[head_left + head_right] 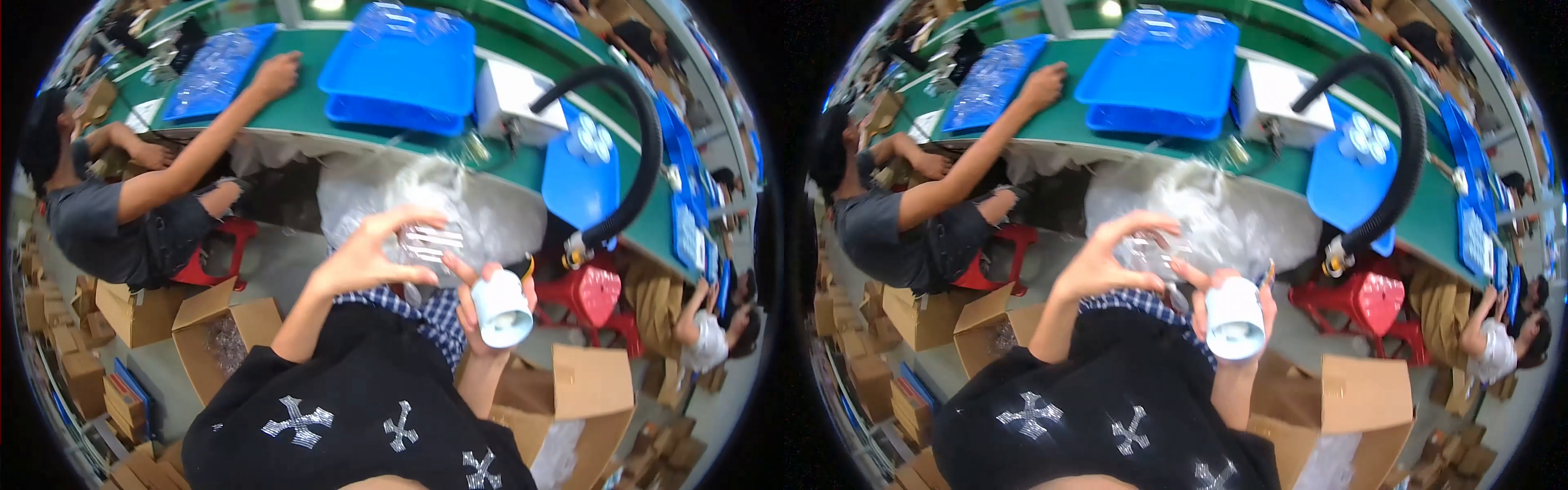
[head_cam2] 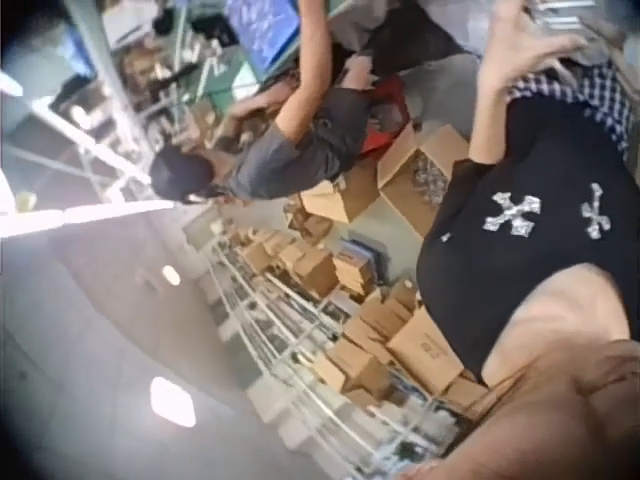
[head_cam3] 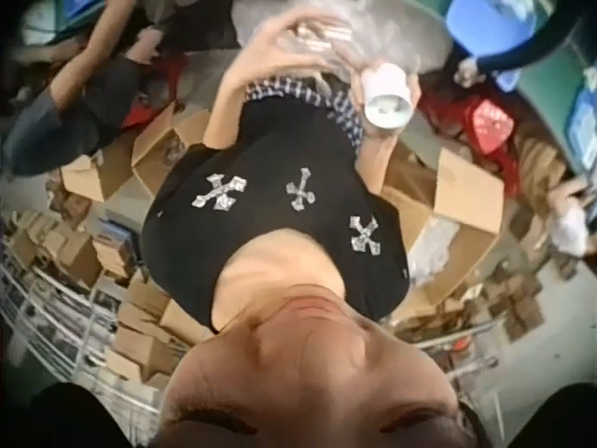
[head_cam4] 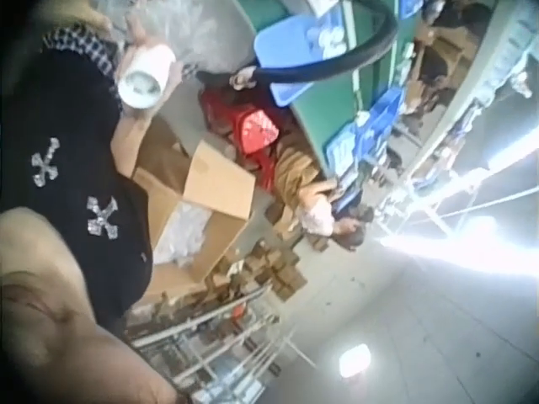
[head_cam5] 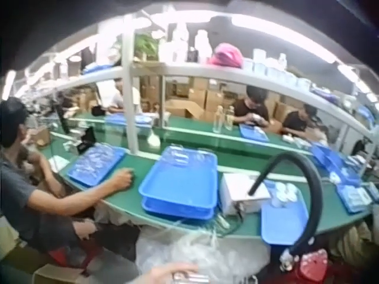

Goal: The person blows dust off electronic components using an air nozzle, then places them into plastic bags.

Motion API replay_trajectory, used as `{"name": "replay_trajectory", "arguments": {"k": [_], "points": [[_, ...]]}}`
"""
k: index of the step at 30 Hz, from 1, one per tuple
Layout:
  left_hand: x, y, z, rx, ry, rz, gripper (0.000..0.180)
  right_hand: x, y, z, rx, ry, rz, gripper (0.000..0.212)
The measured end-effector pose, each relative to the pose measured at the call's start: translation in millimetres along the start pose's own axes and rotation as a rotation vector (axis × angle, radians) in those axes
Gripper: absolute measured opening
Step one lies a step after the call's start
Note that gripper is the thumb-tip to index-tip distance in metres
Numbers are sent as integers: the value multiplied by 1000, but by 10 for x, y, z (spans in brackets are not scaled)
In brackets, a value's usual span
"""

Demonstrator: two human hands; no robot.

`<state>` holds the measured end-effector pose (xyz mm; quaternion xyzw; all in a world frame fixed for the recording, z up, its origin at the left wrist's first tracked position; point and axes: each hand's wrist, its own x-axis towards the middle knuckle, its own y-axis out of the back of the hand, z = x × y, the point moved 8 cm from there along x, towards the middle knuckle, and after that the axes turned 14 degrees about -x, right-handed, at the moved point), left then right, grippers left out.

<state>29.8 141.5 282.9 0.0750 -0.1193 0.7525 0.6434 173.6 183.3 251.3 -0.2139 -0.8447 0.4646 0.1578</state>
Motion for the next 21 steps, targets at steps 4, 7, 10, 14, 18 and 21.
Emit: {"name": "replay_trajectory", "arguments": {"k": [4,7,10,14,18,21], "points": [[157,-182,-2,-32,-27,-53,63,-91,56,-185,18,73,62,53],[199,-152,-59,-40,-29,11,65,-221,136,-416,254,251,-7,57],[201,-192,-161,-164,-4,-1,66,-350,212,-592,-154,330,174,52],[231,-309,-176,-314,-11,-39,66,-415,158,-696,-1012,350,428,51],[250,-350,-115,-286,-33,-115,67,-354,106,-726,-1368,387,438,50],[184,-280,-69,-302,-3,-132,68,-243,-88,-759,-1831,482,610,51]]}}
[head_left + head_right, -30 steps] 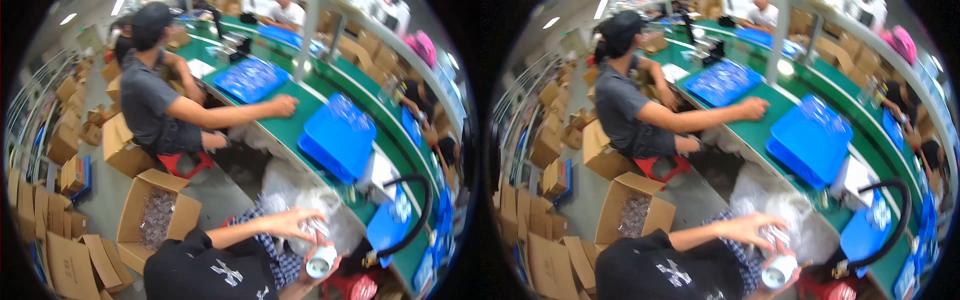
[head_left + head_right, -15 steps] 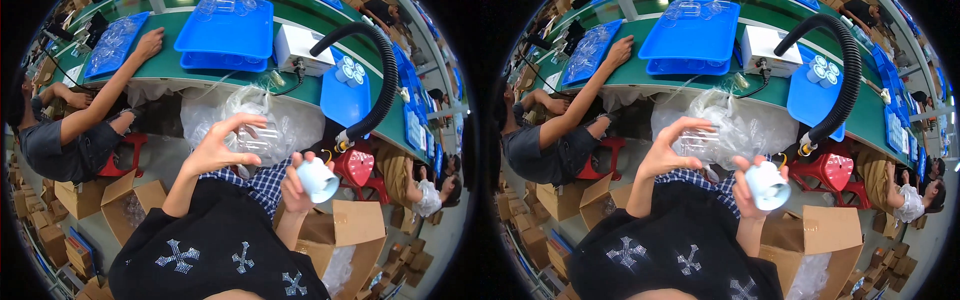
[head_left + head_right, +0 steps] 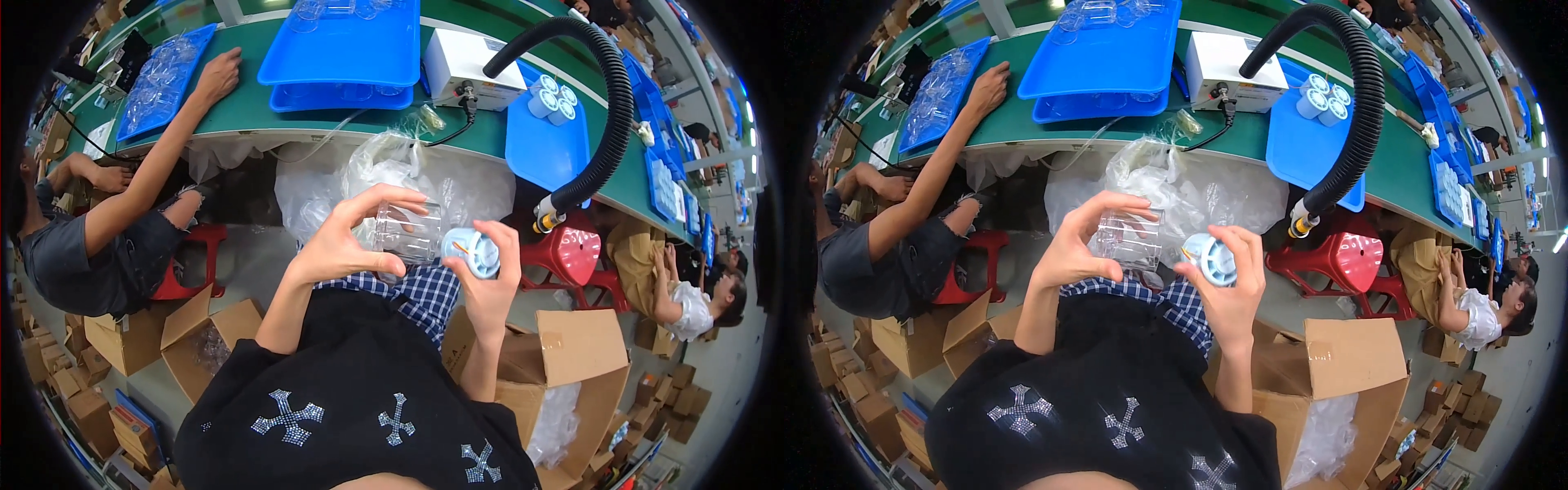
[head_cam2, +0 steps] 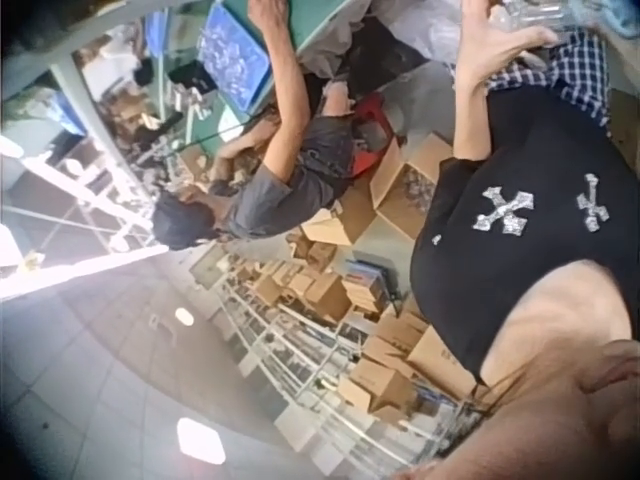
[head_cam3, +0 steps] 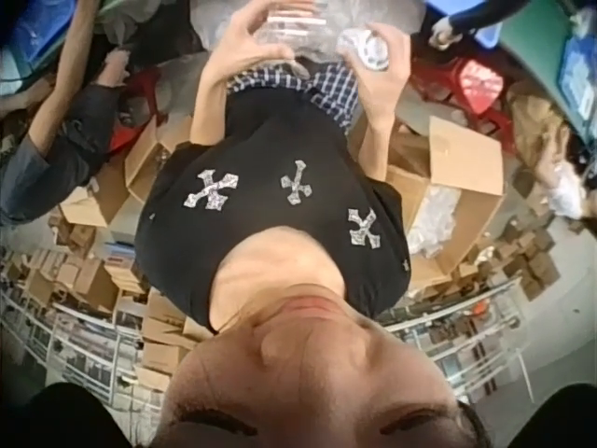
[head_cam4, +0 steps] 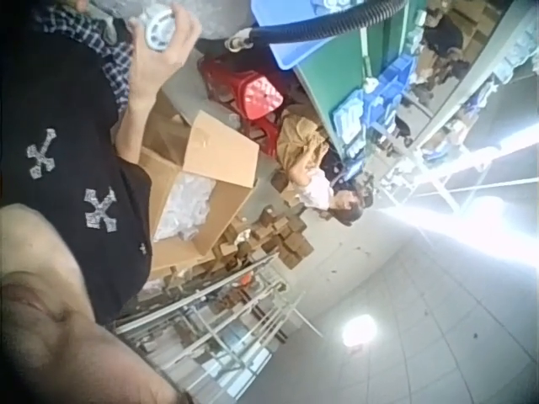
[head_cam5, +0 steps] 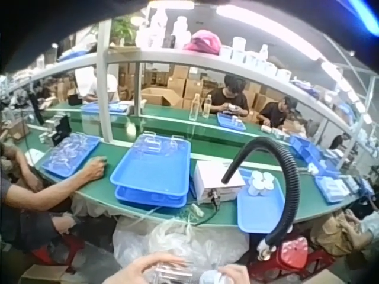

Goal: The person blows dust off electronic components using an air nozzle, then places them into plastic bags.

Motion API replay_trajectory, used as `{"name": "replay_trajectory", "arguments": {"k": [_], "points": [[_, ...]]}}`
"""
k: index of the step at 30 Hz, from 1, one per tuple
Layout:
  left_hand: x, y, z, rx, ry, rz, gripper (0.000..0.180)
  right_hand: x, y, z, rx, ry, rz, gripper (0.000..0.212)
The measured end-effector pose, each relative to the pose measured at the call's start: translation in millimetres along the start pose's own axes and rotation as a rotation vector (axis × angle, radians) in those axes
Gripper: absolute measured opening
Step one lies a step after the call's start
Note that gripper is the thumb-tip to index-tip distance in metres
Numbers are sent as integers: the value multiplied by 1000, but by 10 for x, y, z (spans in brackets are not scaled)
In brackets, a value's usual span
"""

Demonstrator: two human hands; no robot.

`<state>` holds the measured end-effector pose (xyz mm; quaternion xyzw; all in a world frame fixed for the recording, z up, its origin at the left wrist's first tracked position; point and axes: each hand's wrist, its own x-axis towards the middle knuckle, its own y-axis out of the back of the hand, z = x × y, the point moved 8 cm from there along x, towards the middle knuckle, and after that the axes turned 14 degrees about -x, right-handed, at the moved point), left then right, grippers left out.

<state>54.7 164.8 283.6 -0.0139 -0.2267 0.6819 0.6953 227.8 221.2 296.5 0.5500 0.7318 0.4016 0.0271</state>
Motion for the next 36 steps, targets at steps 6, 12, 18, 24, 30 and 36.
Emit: {"name": "replay_trajectory", "arguments": {"k": [6,12,18,24,30,36], "points": [[-216,150,170,78,-31,45,72,62,-214,-271,-282,183,81,49],[-398,303,240,249,-48,103,74,-7,-417,-577,-293,294,63,48],[-455,456,167,69,-21,160,74,-143,-401,-573,-1,282,-140,57],[-420,220,-61,-284,163,-63,80,-238,-523,-597,371,367,-363,66],[-379,122,-73,-181,131,-61,75,-148,-492,-519,222,264,-349,87],[-338,83,-92,-85,144,-73,74,-140,-473,-477,176,291,-405,86]]}}
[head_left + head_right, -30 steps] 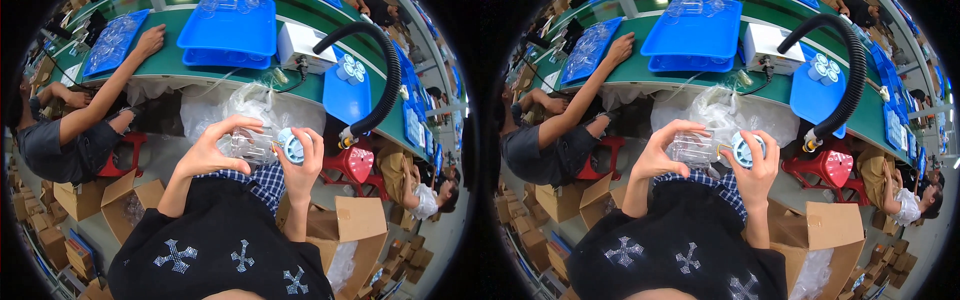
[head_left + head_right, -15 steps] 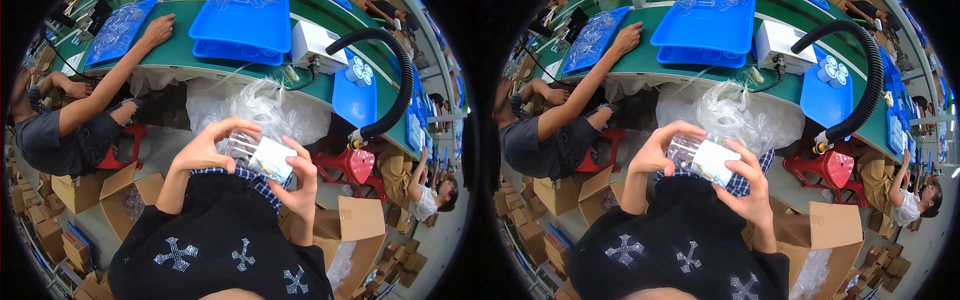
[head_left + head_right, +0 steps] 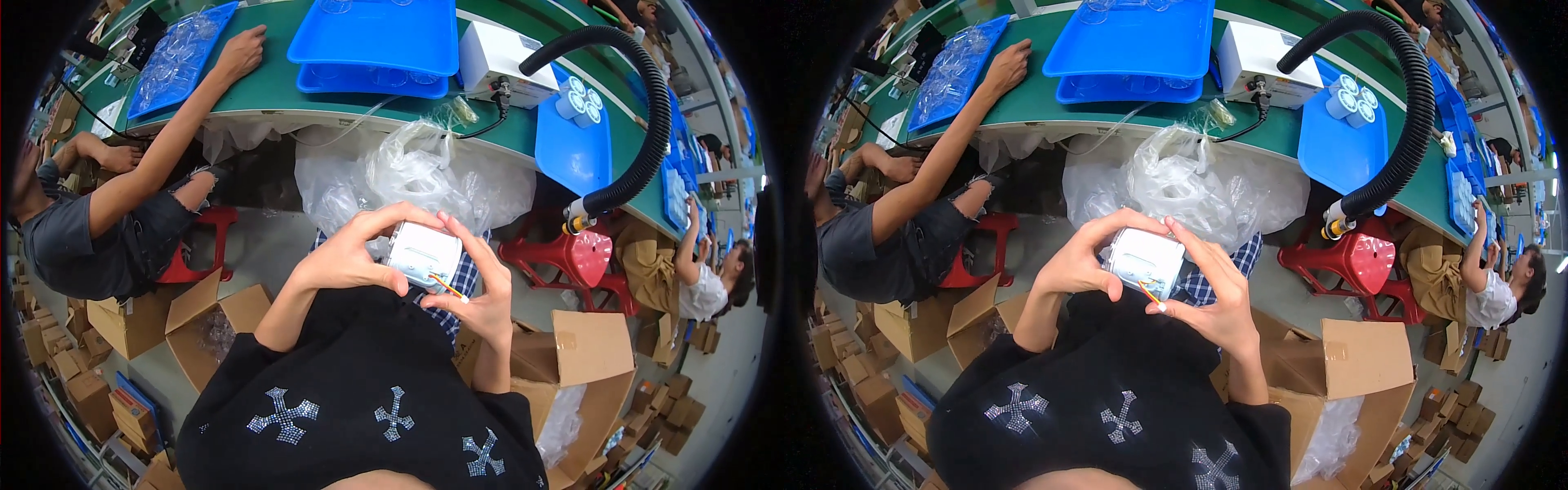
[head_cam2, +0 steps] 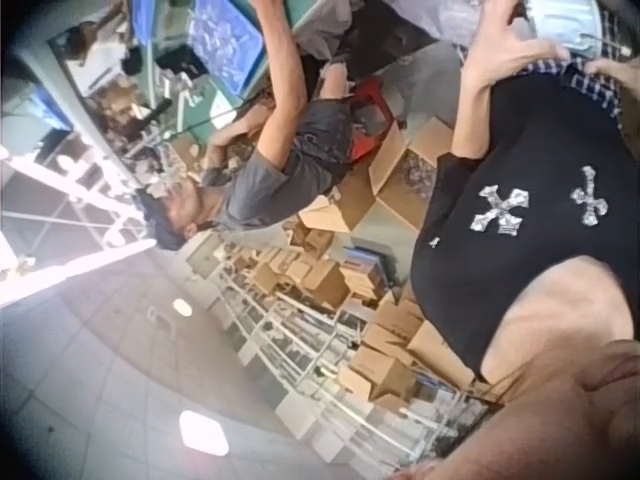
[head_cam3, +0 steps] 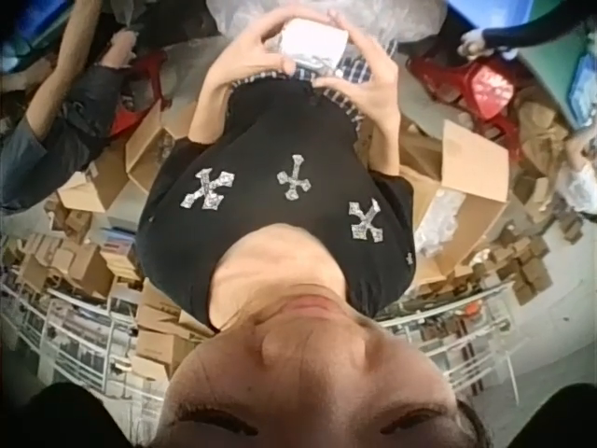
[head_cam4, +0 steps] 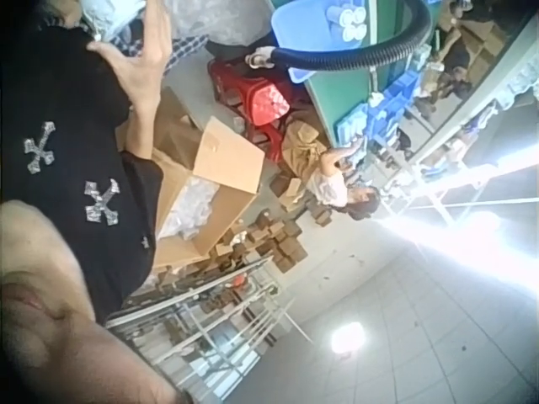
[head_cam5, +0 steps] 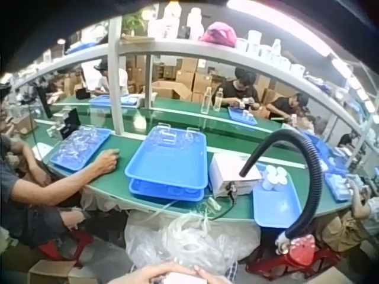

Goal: The person blows dust off electronic components using an air nozzle, then places them into plastic bags.

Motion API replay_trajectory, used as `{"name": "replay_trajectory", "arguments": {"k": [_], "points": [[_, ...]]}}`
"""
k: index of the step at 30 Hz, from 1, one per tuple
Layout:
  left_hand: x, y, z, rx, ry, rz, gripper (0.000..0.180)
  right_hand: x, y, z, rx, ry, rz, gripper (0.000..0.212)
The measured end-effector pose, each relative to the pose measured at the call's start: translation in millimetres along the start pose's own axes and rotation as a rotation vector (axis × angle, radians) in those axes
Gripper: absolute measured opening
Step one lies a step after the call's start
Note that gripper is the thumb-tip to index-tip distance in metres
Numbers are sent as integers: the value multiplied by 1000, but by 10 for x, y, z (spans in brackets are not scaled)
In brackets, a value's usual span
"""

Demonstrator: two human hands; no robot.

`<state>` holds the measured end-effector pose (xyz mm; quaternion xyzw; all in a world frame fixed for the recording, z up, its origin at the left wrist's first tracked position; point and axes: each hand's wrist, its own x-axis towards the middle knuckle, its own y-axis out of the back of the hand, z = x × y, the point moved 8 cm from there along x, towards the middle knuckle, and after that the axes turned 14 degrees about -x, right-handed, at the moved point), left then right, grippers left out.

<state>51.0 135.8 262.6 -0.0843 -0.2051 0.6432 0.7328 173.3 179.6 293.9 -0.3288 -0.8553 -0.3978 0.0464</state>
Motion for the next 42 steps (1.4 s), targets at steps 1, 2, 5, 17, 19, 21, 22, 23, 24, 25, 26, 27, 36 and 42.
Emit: {"name": "replay_trajectory", "arguments": {"k": [1,2,5,17,19,21,22,23,24,25,26,27,36,42], "points": [[7,-11,-16,-1,3,-3,74,3,8,9,25,-26,1,81],[14,-15,4,47,-43,8,74,0,13,27,50,-51,1,77],[16,2,29,143,-87,69,78,-81,-28,131,175,-124,-24,72],[41,-178,318,722,-209,280,73,-228,-55,73,388,-126,192,46],[23,-195,326,737,-212,269,72,-278,-32,116,459,-114,178,44],[25,-215,330,751,-217,256,72,-300,-11,128,568,-80,165,40],[34,-223,331,774,-211,237,72,-308,1,138,570,-80,165,40],[43,-230,327,796,-204,217,72,-328,9,175,588,-120,168,40],[45,-221,327,796,-203,217,72,-347,18,213,606,-159,171,40],[43,-216,329,789,-206,210,71,-355,37,215,608,-160,171,40],[41,-211,331,782,-209,203,71,-357,48,213,635,-164,156,40],[41,-198,327,782,-208,202,71,-357,50,213,663,-168,141,39],[43,-252,360,733,-301,217,75,-287,-62,245,761,-196,155,52],[35,-262,416,675,-366,215,81,-414,-232,356,845,-355,120,65]]}}
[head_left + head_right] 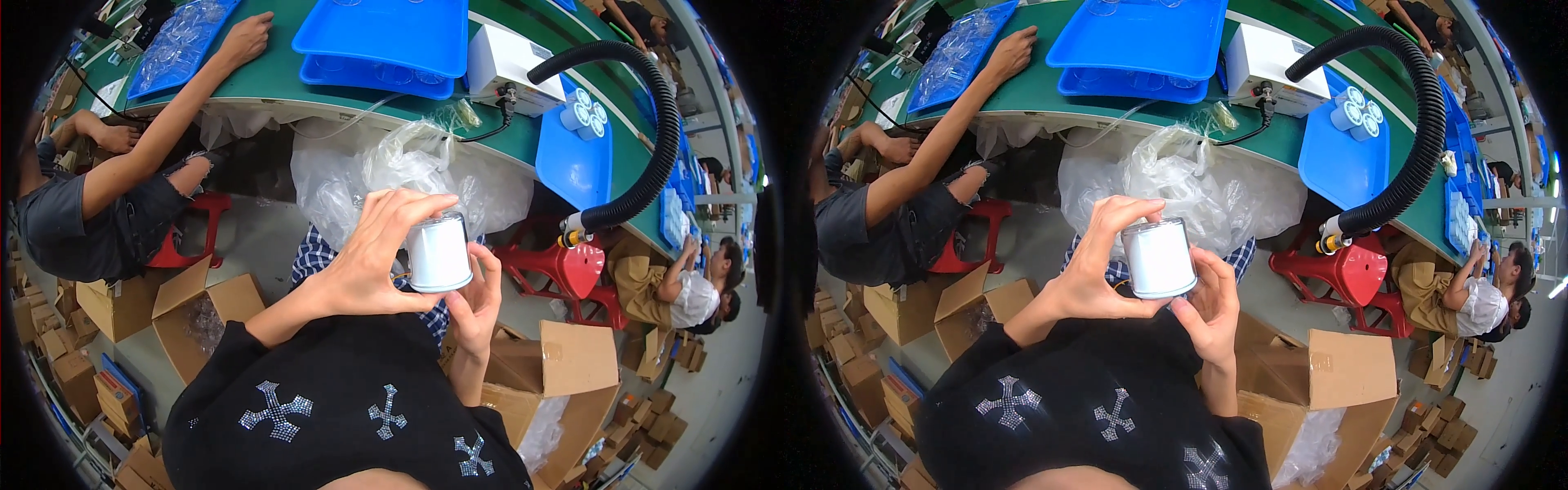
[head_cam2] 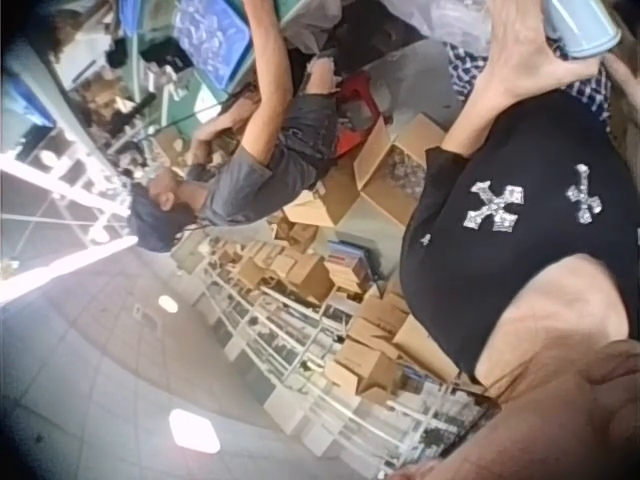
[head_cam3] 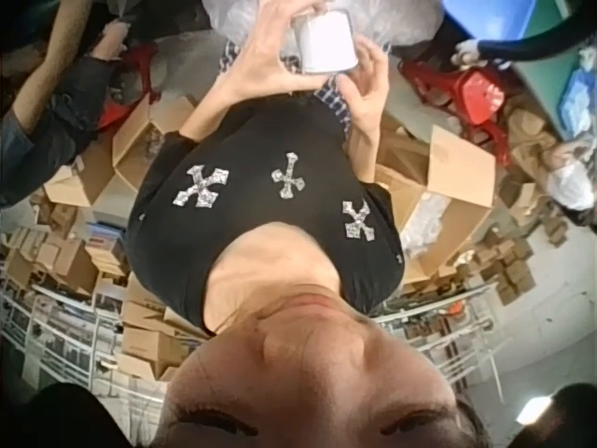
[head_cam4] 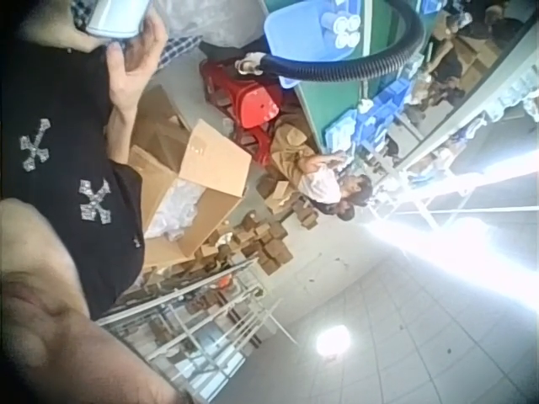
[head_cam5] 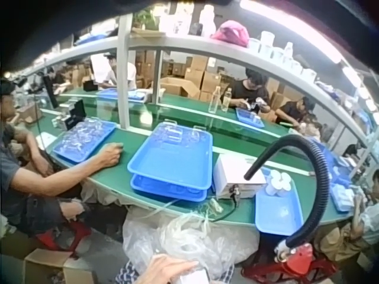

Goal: The person blows dust off electronic components using an air nozzle, then places them into plastic bags.

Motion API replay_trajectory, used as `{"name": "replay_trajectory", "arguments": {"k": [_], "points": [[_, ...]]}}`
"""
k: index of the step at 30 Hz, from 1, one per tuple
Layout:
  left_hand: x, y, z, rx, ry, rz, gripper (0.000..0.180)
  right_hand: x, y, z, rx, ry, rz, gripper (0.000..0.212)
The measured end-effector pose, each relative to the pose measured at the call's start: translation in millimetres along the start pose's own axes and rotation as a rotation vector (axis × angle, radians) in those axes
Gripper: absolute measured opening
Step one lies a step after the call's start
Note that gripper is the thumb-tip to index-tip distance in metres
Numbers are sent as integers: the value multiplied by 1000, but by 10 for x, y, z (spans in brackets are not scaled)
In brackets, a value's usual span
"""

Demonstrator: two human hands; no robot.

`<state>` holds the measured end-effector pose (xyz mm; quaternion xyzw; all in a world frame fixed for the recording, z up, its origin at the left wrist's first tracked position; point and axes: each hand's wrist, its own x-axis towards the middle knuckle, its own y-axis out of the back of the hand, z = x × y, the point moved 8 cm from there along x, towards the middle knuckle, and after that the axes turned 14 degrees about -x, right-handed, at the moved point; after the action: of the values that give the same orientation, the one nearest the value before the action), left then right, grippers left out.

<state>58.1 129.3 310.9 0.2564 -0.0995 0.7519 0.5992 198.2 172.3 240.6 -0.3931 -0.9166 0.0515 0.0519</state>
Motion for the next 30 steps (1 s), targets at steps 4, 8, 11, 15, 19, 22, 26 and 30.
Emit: {"name": "replay_trajectory", "arguments": {"k": [4,8,11,15,19,22,26,30], "points": [[-13,-55,6,-10,-25,-37,83,22,-64,34,18,-35,-5,71],[-34,-121,25,-80,-58,-83,85,114,-44,91,-108,-34,-28,81],[-21,-100,37,-181,2,-124,86,161,-74,-28,-116,92,-94,85],[-52,-69,-39,-244,75,-189,87,197,-16,-201,-162,221,-158,79],[-87,-89,-129,-247,195,-262,87,183,-6,-302,-220,197,-201,80],[-96,-161,-151,-166,219,-329,88,154,-53,-351,-442,240,-247,83],[-119,-230,-154,-199,230,-288,85,148,-88,-337,-385,185,-102,90],[-120,-164,-171,-436,273,-188,86,173,14,-414,-369,247,-28,94]]}}
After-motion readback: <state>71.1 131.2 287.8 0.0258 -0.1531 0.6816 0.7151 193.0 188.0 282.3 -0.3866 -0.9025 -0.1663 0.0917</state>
